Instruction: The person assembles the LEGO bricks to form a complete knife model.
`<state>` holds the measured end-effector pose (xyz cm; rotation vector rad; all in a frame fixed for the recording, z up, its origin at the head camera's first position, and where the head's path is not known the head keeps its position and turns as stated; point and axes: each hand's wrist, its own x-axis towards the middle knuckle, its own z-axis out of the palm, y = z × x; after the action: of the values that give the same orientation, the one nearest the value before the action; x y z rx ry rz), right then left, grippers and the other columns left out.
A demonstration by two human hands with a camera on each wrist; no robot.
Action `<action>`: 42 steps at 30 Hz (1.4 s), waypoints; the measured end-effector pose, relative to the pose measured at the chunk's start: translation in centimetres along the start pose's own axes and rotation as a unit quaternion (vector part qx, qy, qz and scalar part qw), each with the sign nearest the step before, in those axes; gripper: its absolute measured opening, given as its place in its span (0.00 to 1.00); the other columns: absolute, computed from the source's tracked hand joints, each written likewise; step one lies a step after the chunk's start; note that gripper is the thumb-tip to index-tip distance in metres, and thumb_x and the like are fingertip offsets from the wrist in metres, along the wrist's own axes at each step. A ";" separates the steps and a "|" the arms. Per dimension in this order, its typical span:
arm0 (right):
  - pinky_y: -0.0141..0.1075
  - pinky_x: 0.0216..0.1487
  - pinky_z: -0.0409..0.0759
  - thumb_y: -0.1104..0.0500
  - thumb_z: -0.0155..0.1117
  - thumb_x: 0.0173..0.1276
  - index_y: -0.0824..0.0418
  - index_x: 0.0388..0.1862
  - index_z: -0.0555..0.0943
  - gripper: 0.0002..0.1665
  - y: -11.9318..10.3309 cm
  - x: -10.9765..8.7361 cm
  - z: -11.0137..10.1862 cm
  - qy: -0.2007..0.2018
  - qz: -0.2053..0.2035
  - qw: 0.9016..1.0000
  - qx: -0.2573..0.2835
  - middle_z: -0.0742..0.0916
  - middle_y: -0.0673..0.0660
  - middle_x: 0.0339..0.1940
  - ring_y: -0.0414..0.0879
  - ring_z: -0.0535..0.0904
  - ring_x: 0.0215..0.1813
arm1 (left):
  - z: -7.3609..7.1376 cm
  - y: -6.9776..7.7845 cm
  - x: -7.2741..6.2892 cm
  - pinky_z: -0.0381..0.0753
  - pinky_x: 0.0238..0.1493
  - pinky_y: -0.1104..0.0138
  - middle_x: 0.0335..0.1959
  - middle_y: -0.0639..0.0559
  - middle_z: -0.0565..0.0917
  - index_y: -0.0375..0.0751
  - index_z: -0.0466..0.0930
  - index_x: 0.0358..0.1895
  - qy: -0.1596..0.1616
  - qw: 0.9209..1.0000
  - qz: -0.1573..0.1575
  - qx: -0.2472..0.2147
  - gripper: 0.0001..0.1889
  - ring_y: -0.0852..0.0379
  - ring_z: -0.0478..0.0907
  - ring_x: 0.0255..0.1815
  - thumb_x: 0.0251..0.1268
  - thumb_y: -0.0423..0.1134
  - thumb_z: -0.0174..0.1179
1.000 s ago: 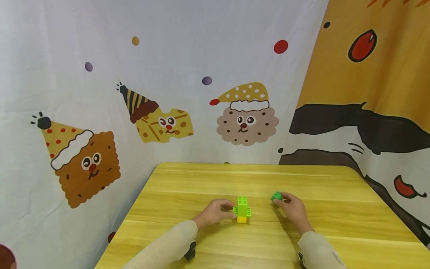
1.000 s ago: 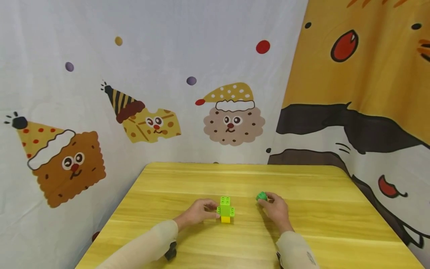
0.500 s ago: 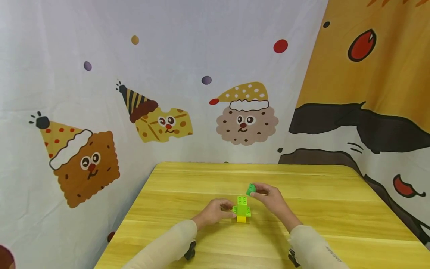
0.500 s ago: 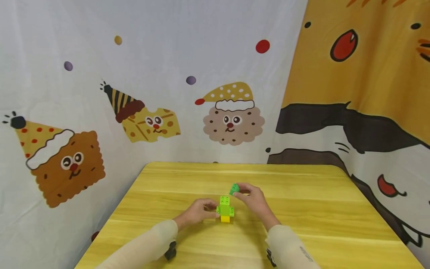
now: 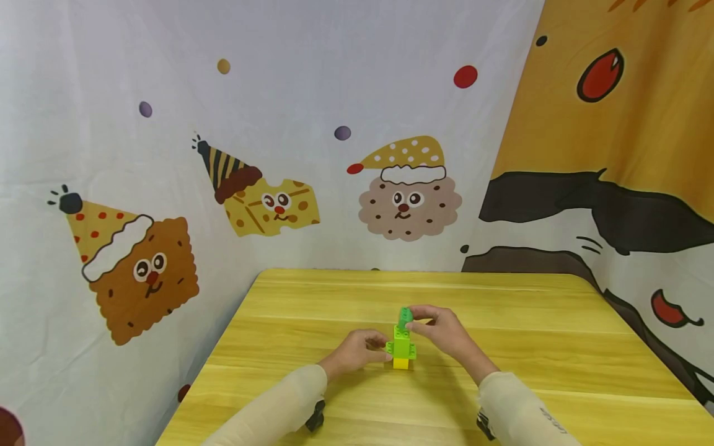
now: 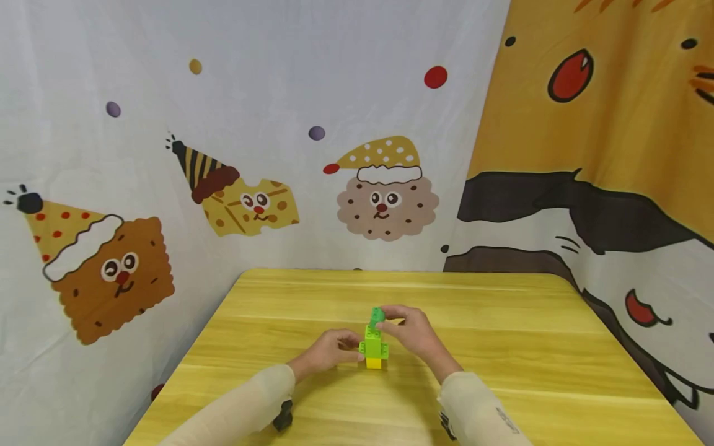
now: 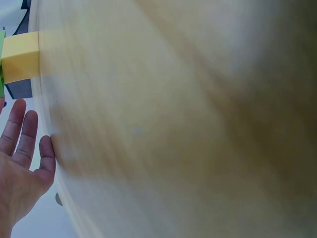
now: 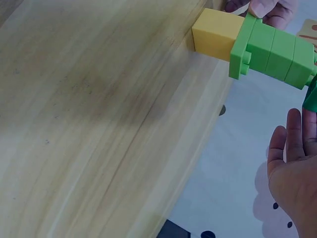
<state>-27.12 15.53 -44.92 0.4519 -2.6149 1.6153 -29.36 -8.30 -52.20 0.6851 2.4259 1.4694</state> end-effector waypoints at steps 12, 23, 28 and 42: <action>0.46 0.53 0.75 0.54 0.71 0.66 0.58 0.55 0.85 0.19 -0.2 -0.2 0.5 -0.036 -0.022 0.999 -0.026 0.86 0.52 0.52 0.58 0.78 0.57 | -0.1 0.0 -0.3 0.79 0.50 0.62 0.45 0.62 0.83 0.50 0.85 0.51 -0.005 1.000 -0.003 -0.001 0.14 0.60 0.78 0.47 0.63 0.46 0.70; 0.47 0.53 0.75 0.51 0.71 0.67 0.57 0.55 0.85 0.20 -0.1 -0.2 0.7 -0.043 -0.049 0.997 -0.050 0.86 0.52 0.53 0.54 0.79 0.56 | -0.1 0.2 -0.5 0.79 0.50 0.61 0.46 0.59 0.83 0.48 0.84 0.52 -0.003 1.000 0.003 0.002 0.15 0.58 0.78 0.47 0.64 0.45 0.69; 0.50 0.54 0.76 0.52 0.71 0.66 0.58 0.55 0.85 0.20 0.0 -0.3 0.8 -0.039 -0.057 0.996 -0.056 0.86 0.51 0.51 0.53 0.79 0.55 | -0.2 0.1 -0.6 0.79 0.49 0.63 0.45 0.60 0.83 0.48 0.85 0.51 -0.005 1.000 -0.001 -0.004 0.15 0.60 0.78 0.45 0.63 0.45 0.69; 0.57 0.55 0.74 0.53 0.73 0.65 0.51 0.51 0.87 0.15 0.1 -0.3 0.3 -0.053 -0.060 0.994 -0.070 0.86 0.47 0.47 0.49 0.79 0.53 | -0.1 0.3 -0.4 0.79 0.48 0.64 0.45 0.62 0.83 0.51 0.85 0.52 -0.008 1.000 -0.005 0.001 0.15 0.62 0.78 0.46 0.64 0.48 0.69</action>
<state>-26.84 15.34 -45.18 0.6896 -2.6936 1.3987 -29.01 -8.44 -51.95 0.6811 2.4155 1.4525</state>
